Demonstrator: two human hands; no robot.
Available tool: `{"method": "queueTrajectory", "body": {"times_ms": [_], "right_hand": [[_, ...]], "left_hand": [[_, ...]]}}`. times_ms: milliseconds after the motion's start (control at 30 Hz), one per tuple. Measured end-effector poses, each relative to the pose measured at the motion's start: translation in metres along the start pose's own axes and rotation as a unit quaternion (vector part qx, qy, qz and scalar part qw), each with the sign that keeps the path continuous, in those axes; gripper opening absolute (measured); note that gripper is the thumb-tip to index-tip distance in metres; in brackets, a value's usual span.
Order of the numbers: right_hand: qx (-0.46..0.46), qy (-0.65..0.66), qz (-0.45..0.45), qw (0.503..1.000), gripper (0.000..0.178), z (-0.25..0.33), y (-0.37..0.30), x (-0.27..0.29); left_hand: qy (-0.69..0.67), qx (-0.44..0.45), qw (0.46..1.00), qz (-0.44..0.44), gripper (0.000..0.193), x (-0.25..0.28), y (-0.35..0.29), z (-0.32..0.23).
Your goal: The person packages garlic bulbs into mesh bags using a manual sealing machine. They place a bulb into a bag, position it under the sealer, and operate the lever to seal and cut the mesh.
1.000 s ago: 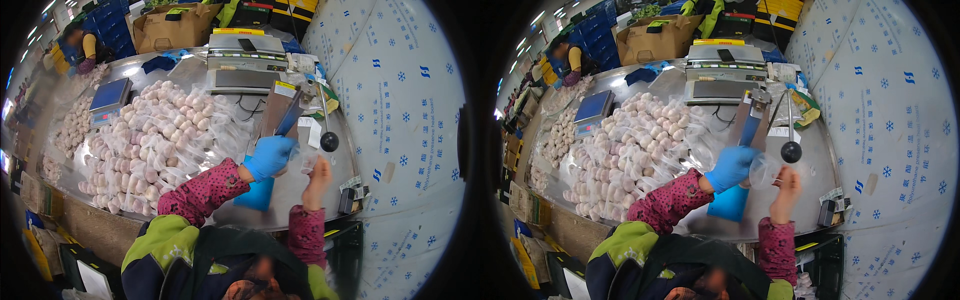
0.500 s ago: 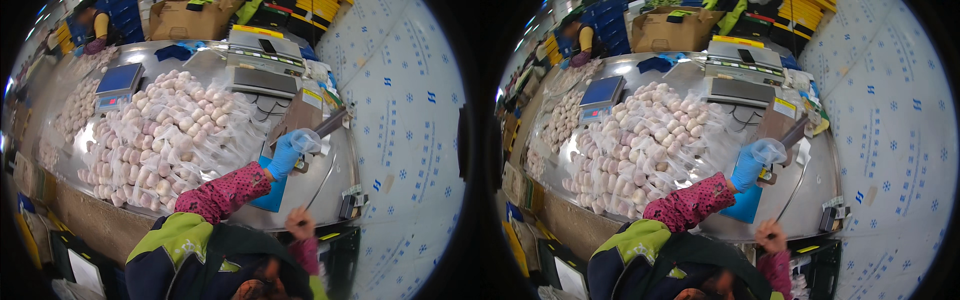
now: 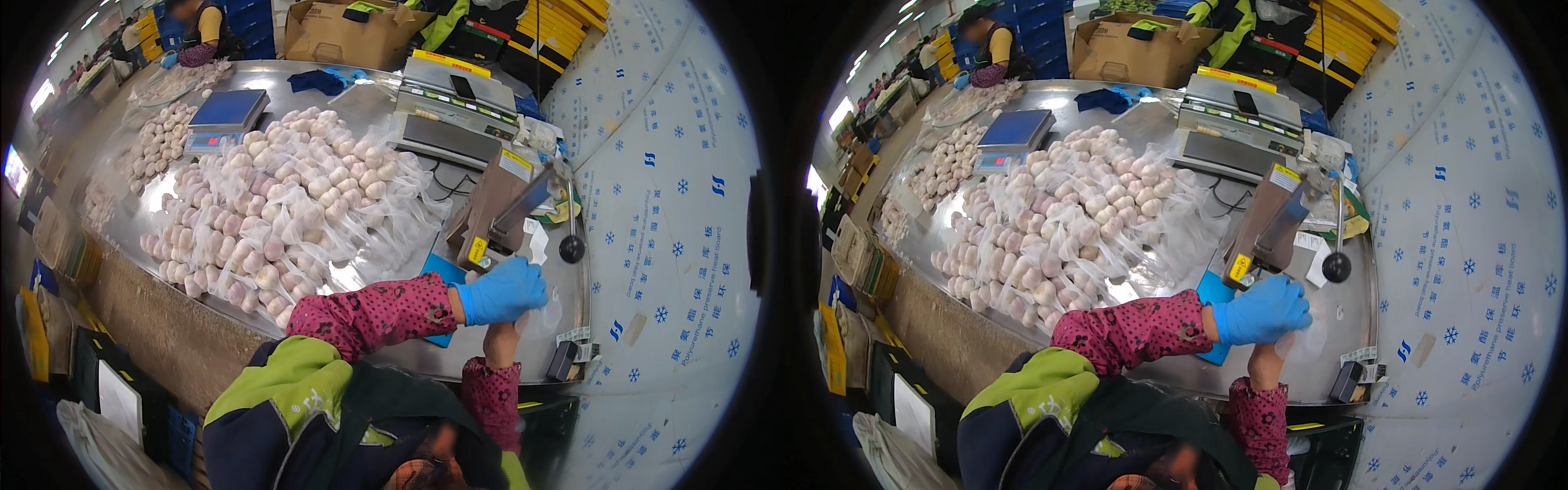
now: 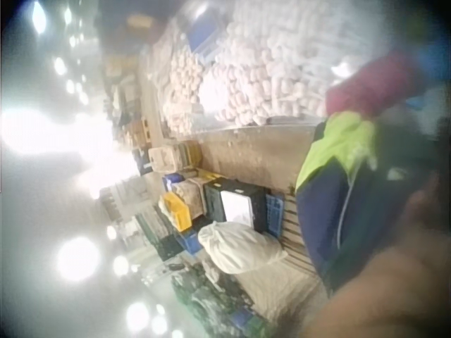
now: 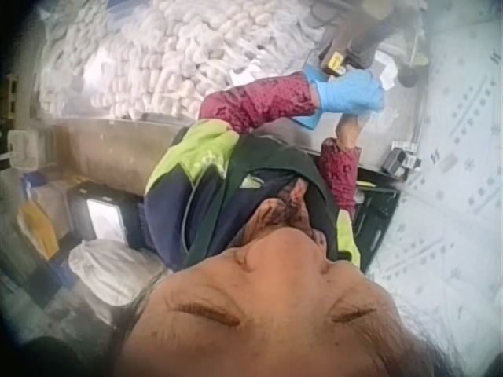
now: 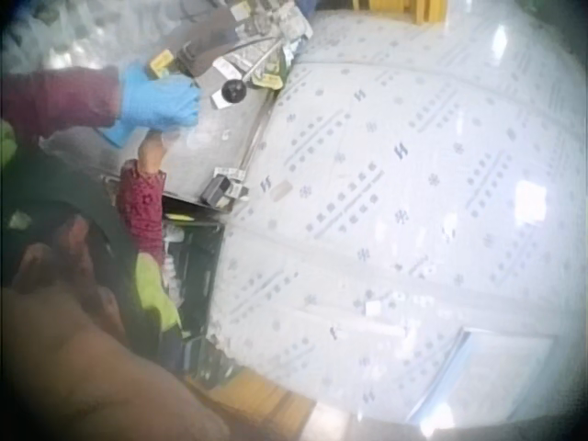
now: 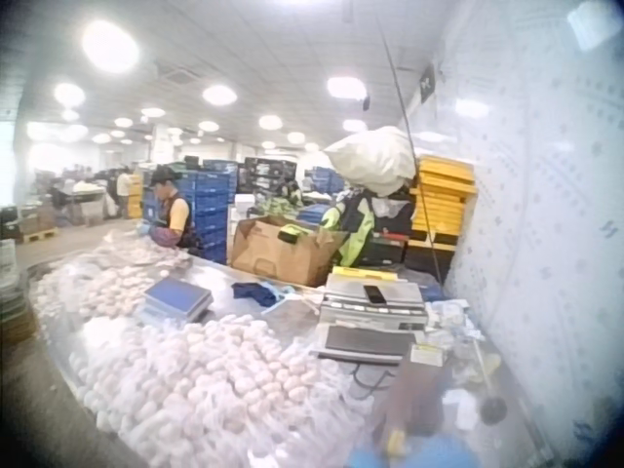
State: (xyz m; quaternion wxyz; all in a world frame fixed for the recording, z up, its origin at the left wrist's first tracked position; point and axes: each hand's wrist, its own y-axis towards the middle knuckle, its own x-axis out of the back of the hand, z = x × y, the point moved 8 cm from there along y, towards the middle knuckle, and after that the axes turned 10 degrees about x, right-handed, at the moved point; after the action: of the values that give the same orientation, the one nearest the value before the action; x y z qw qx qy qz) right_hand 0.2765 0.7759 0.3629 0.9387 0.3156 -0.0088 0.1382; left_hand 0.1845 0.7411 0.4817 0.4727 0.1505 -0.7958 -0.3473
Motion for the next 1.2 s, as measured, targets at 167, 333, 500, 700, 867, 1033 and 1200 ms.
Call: {"method": "queueTrajectory", "body": {"times_ms": [167,333,500,700,867,1033,1200], "right_hand": [[-0.127,0.071,-0.079,0.986,0.035,0.013,0.003,0.071],[-0.084,-0.137,-0.305,0.939,0.038,0.021,-0.088,0.221],[-0.137,-0.252,-0.459,0.841,0.044,0.073,-0.135,0.257],[-0.142,-0.282,-0.422,0.850,0.049,0.095,-0.157,0.237],[-0.151,-0.256,-0.374,0.879,0.042,0.120,-0.125,0.153],[-0.146,-0.099,-0.243,0.954,0.035,0.081,-0.092,0.075],[-0.219,0.109,0.035,0.969,0.038,0.050,-0.058,-0.068]], "left_hand": [[-0.029,0.011,0.985,-0.171,0.025,0.069,-0.026,0.038],[0.202,0.276,0.910,-0.236,0.018,0.102,-0.098,0.225],[0.385,0.296,0.873,-0.041,0.015,0.045,-0.118,0.348],[0.485,0.250,0.836,0.057,0.021,0.005,-0.139,0.399],[0.043,0.319,0.908,-0.269,0.020,0.095,-0.166,0.415],[-0.436,0.428,0.710,-0.348,0.021,0.182,-0.167,0.382],[-0.629,0.418,0.600,-0.263,0.026,0.185,-0.156,0.311]]}}
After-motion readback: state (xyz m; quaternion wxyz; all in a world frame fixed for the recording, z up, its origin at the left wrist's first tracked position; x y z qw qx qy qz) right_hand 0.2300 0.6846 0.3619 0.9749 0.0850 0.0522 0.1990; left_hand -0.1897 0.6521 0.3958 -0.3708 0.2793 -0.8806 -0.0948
